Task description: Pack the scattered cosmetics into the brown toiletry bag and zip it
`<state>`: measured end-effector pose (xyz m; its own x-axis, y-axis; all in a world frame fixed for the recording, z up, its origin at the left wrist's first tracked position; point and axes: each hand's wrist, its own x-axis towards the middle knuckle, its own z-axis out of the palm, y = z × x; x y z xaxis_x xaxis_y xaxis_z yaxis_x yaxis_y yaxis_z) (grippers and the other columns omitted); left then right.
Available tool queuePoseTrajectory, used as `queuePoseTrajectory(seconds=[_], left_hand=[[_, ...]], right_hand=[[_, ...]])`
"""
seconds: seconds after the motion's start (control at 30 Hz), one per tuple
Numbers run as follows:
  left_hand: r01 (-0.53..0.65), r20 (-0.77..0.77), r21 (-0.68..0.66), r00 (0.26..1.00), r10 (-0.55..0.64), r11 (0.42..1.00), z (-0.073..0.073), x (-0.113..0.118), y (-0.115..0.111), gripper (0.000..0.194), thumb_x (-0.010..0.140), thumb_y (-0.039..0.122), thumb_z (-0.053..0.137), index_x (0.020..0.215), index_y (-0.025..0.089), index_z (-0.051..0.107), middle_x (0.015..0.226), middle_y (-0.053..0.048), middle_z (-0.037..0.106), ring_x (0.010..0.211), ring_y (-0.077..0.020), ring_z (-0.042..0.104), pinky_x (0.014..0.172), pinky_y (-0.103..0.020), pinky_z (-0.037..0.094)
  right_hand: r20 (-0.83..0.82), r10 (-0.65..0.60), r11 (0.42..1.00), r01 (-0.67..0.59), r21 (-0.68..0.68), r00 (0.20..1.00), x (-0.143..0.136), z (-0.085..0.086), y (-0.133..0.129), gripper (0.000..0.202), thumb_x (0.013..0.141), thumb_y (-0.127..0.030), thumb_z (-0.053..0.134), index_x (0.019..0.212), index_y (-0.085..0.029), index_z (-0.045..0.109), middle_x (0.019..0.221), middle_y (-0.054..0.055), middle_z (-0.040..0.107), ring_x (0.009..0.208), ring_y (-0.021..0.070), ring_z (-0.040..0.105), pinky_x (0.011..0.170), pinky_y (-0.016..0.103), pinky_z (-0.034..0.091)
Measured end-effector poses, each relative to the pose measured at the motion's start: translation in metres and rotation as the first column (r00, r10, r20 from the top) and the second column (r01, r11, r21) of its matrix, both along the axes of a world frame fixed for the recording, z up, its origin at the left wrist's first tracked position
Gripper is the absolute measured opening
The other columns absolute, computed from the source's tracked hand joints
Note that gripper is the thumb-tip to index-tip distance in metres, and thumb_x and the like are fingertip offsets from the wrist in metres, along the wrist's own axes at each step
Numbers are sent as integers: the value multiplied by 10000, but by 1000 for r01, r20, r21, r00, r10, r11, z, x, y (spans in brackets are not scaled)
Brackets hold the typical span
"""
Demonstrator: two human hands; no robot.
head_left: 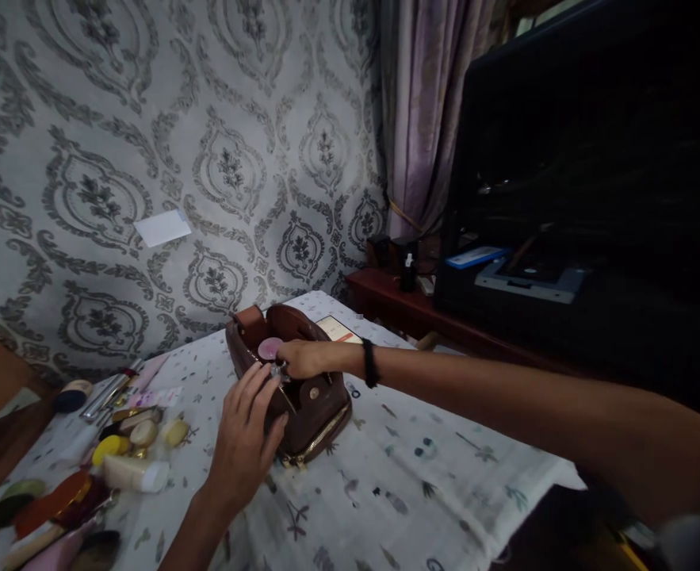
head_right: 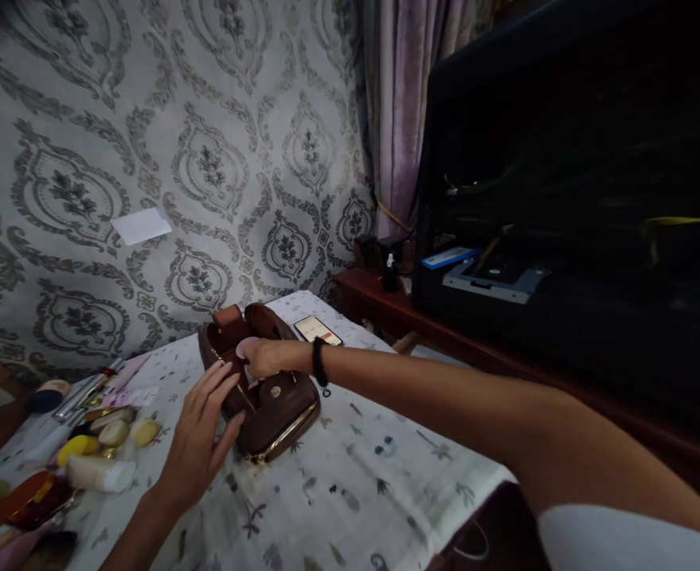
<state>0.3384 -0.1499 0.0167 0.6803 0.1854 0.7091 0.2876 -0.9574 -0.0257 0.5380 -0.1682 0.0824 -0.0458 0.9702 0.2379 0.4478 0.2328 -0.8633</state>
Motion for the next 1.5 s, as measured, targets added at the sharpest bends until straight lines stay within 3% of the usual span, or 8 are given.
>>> queuePoseTrajectory(seconds=[0.13,0.23,0.37,0.67,0.83,1.03,1.23,1.5], left_hand=[[18,14,-45,1000,-17,999,1,-1,1,535,976,207,506,1478,202,318,1470,-162,494,1440,-277,392,1123,-492,418],[24,4,-71,1000,-24,997,2,-1,-1,525,985,218,495,1478,206,315,1492,-165,477,1451,-283,382,1120,-501,430],[-3,-3,-114,1000,2,994,-3,-10,-6,540,988,197,483,1492,226,292,1541,-158,418,1462,-272,369,1132,-488,432],[-191,-108,-199,979,173,961,-38,-73,-1,481,977,185,461,1443,246,358,1488,-138,475,1382,-248,476,1099,-443,481],[-283,-155,-186,954,256,941,-50,-107,2,401,957,162,471,1352,220,447,1418,-140,543,1343,-247,504,1098,-452,477],[-463,-173,-113,880,442,879,-57,-141,20,363,923,116,472,1282,172,498,1349,-152,592,1315,-288,502,1090,-521,450],[-726,-213,-20,675,707,687,-61,-162,37,335,925,133,461,1242,168,564,1368,-162,597,1367,-337,454,1109,-631,354],[-881,-335,-61,461,822,469,-42,-199,48,468,961,389,513,1405,243,502,1490,-119,520,1428,-397,359,1094,-742,260]], right_hand=[[318,270,962,-271,-42,909,6,-4,-43,244,790,-66,670,580,-173,608,531,-60,555,514,86,492,555,211,392],[592,54,962,-201,186,804,2,-23,-87,100,891,-150,603,833,-167,683,799,40,706,714,167,633,672,264,480],[702,-139,940,-130,315,699,-6,-52,-116,282,924,-124,549,1193,-122,635,1152,150,702,1082,269,656,992,425,506],[564,-241,894,-46,446,790,-5,-46,-109,301,973,-229,517,1255,-194,614,1283,125,667,1199,246,636,1005,404,559],[434,-363,729,-40,684,824,-20,-55,-99,306,978,-218,496,1258,-218,618,1305,110,659,1224,244,622,1027,411,547],[457,-57,627,-324,708,888,-78,-81,-80,315,932,-161,515,1207,-229,652,1190,84,721,1154,218,657,992,334,557],[298,235,808,-356,469,925,-148,-110,-44,296,910,-126,481,1125,-221,660,1099,86,727,1079,219,670,963,370,563],[-62,246,969,-243,50,967,-197,-141,-8,270,903,-295,460,981,-185,694,995,87,738,962,244,678,883,378,529]])
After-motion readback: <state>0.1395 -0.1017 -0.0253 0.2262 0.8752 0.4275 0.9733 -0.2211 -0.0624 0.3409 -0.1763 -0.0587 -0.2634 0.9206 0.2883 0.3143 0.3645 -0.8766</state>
